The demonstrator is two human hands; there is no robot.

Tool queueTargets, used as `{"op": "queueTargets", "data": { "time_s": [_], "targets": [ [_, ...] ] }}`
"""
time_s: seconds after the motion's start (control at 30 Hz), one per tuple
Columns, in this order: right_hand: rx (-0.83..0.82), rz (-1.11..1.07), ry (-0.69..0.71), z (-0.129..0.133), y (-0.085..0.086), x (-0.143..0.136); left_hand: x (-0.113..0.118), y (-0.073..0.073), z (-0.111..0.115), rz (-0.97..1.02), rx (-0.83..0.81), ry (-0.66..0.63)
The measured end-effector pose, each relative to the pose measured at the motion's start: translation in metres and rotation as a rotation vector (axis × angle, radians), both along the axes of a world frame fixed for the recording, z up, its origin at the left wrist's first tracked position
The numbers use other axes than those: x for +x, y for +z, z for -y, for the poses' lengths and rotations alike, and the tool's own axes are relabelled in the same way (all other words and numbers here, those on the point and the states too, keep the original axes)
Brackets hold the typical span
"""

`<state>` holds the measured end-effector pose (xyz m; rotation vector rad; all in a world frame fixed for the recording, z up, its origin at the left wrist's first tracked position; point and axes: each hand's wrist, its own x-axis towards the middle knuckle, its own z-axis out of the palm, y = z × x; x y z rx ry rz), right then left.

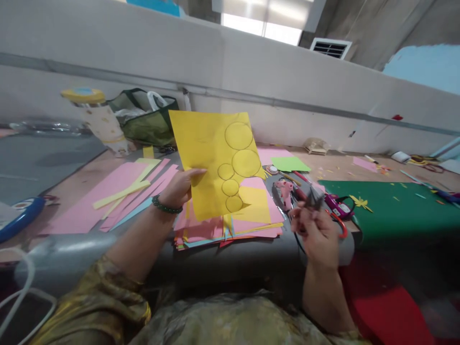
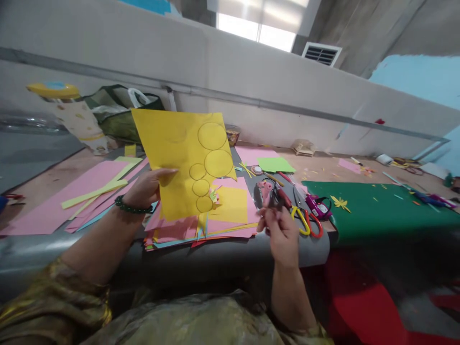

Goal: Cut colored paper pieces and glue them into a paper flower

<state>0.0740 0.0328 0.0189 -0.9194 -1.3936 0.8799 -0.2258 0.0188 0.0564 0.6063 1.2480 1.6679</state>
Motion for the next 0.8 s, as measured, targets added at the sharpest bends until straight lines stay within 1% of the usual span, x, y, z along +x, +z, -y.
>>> {"op": "queueTargets", "data": {
  "time_s": [0.03,0.07,0.2,0.27,0.33,0.37,0.43,0.5,0.57,0.63,0.67,0.73,0.8],
  "targets": [
    [-0.027,0.017,0.099,-0.001,0.001,-0.012,0.002,0.003,0.001,-0.005,-0.009,-0.007],
    [-0.041,0.036,0.161,-0.003,0.003,-0.024,0.004,0.006,0.002,-0.011,-0.021,-0.025],
    [-0.065,0.071,0.256,-0.01,0.007,-0.07,0.009,0.016,0.005,-0.029,-0.074,-0.119],
    [-0.105,0.065,0.275,-0.011,0.007,-0.088,0.012,0.019,0.007,-0.034,-0.093,-0.158],
    [-0.147,-0.018,0.226,-0.011,0.006,-0.099,0.017,0.019,0.012,-0.016,-0.063,-0.21],
    [-0.17,-0.084,0.18,-0.01,0.004,-0.101,0.021,0.019,0.016,0.001,-0.012,-0.242],
    [-0.218,-0.232,0.074,-0.01,0.002,-0.101,0.031,0.013,0.023,0.016,0.165,-0.304],
    [-0.246,-0.338,0.019,-0.009,0.0,-0.1,0.048,0.003,0.03,0.014,0.286,-0.346],
    [-0.255,-0.401,0.015,-0.006,-0.001,-0.102,0.069,-0.009,0.033,0.07,0.358,-0.36],
    [-0.258,-0.429,0.037,-0.003,-0.004,-0.106,0.089,-0.022,0.033,0.192,0.385,-0.365],
    [-0.264,-0.427,0.052,-0.001,-0.006,-0.108,0.096,-0.028,0.032,0.22,0.37,-0.334],
    [-0.267,-0.38,0.096,0.0,-0.012,-0.11,0.105,-0.036,0.029,0.227,0.36,-0.217],
    [-0.269,-0.272,0.172,0.0,-0.016,-0.109,0.104,-0.04,0.028,0.227,0.367,-0.115]
  ]
}}
